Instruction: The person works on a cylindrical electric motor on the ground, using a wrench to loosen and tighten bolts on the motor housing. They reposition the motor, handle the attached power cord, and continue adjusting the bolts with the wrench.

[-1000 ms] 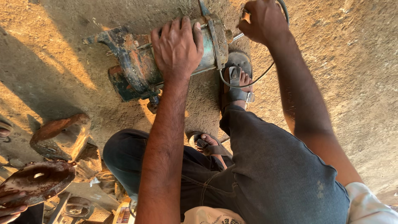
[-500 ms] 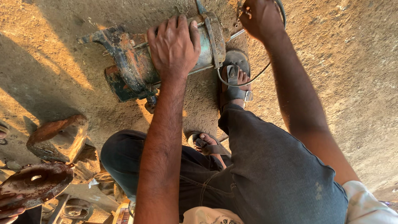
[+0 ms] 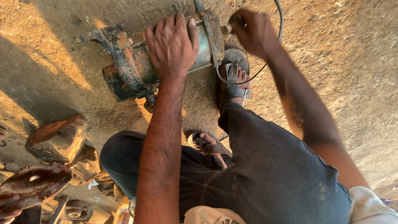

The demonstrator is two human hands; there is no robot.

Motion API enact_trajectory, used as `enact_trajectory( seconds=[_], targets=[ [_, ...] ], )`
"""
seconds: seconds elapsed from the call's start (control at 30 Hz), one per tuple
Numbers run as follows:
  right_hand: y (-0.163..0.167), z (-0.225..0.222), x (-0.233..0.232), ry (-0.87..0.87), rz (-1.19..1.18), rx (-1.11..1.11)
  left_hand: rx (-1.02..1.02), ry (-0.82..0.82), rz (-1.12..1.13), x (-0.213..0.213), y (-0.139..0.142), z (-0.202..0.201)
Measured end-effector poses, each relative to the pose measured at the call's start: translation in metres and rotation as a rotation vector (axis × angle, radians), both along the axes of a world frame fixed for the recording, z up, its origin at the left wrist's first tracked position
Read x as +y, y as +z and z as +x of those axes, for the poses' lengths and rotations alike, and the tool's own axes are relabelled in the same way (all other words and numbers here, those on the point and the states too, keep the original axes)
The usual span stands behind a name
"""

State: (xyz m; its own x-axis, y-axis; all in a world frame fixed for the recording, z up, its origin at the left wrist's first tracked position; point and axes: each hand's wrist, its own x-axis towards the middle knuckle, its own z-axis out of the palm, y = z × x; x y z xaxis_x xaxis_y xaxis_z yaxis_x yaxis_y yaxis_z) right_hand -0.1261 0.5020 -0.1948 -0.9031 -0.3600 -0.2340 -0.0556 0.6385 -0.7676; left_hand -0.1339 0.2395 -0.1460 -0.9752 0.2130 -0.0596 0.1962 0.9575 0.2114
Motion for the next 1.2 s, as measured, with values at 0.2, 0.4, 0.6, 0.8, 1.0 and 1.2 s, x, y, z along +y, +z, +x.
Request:
enact_trajectory(
  seconds=[0.2, 0.4, 0.6, 0.8, 1.0, 1.2],
  targets=[
    [0.054, 0.059, -0.020, -0.033, 0.031, -0.290, -0.003, -0.007, -0.001, -0.005, -0.003, 0.000],
    [0.060, 0.086, -0.047, 0.228, 0.130, -0.195, 0.162, 0.015, 0.229, -0.004, 0.003, 0.008],
    [0.016, 0.108, -0.047, 0.256, 0.420, -0.216, 0.321, 0.206, 1.087, -0.061, 0.021, 0.042],
    [-0.027, 0.112, -0.050, 0.325, 0.392, -0.288, 0.213, 1.119, 1.339, -0.172, 0.028, 0.095],
    [0.012, 0.099, -0.055, 0.244, 0.444, -0.239, -0.067, 1.221, 1.462, -0.164, -0.024, 0.121],
    [0.044, 0.103, -0.053, 0.099, 0.386, -0.225, -0.234, 0.867, 1.676, -0.186, -0.065, 0.109]
  ],
)
